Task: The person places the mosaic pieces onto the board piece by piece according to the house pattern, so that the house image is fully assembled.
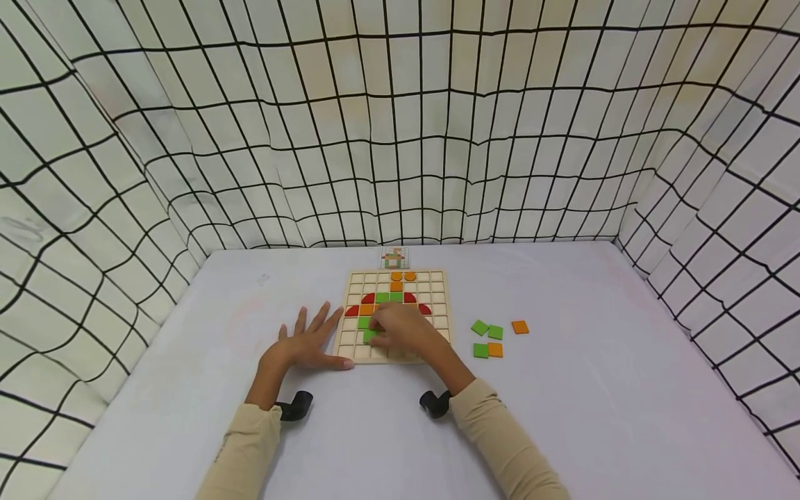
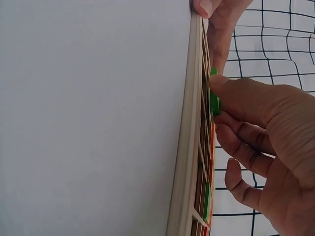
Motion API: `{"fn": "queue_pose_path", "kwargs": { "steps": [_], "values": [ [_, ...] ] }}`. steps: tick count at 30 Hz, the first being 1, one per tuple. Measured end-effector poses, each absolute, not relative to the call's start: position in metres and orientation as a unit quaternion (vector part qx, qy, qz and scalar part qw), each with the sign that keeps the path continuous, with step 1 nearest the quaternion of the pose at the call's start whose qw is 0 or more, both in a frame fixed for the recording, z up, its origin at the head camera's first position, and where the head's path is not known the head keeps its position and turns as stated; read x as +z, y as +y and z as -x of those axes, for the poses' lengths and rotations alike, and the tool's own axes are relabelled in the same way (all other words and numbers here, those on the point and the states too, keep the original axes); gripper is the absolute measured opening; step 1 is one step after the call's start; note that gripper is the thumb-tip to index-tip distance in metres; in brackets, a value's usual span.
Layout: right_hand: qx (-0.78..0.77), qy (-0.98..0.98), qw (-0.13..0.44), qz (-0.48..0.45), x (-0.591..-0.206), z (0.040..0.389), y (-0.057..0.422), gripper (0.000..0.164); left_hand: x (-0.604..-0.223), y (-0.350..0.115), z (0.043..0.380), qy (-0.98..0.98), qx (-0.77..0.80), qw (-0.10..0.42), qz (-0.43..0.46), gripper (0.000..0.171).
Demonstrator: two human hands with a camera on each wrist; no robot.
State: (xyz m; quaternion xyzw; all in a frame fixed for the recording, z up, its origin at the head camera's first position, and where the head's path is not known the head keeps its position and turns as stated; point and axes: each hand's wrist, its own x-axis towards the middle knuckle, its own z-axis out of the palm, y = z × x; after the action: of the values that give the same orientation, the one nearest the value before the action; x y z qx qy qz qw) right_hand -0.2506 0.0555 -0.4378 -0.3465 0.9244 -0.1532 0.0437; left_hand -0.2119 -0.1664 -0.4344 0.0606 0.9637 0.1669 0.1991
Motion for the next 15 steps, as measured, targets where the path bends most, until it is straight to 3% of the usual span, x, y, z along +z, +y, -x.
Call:
{"fn": "queue_pose_path", "kwargs": {
  "steps": [15],
  "values": [
    [-0.121,0.926,0.001,0.359,-0.4405,0.2479,0.0452,0.029,-0.4340,-0.1661,0.2109,0.964,0.164,0.199,-0.057,0.116]
  ]
}}
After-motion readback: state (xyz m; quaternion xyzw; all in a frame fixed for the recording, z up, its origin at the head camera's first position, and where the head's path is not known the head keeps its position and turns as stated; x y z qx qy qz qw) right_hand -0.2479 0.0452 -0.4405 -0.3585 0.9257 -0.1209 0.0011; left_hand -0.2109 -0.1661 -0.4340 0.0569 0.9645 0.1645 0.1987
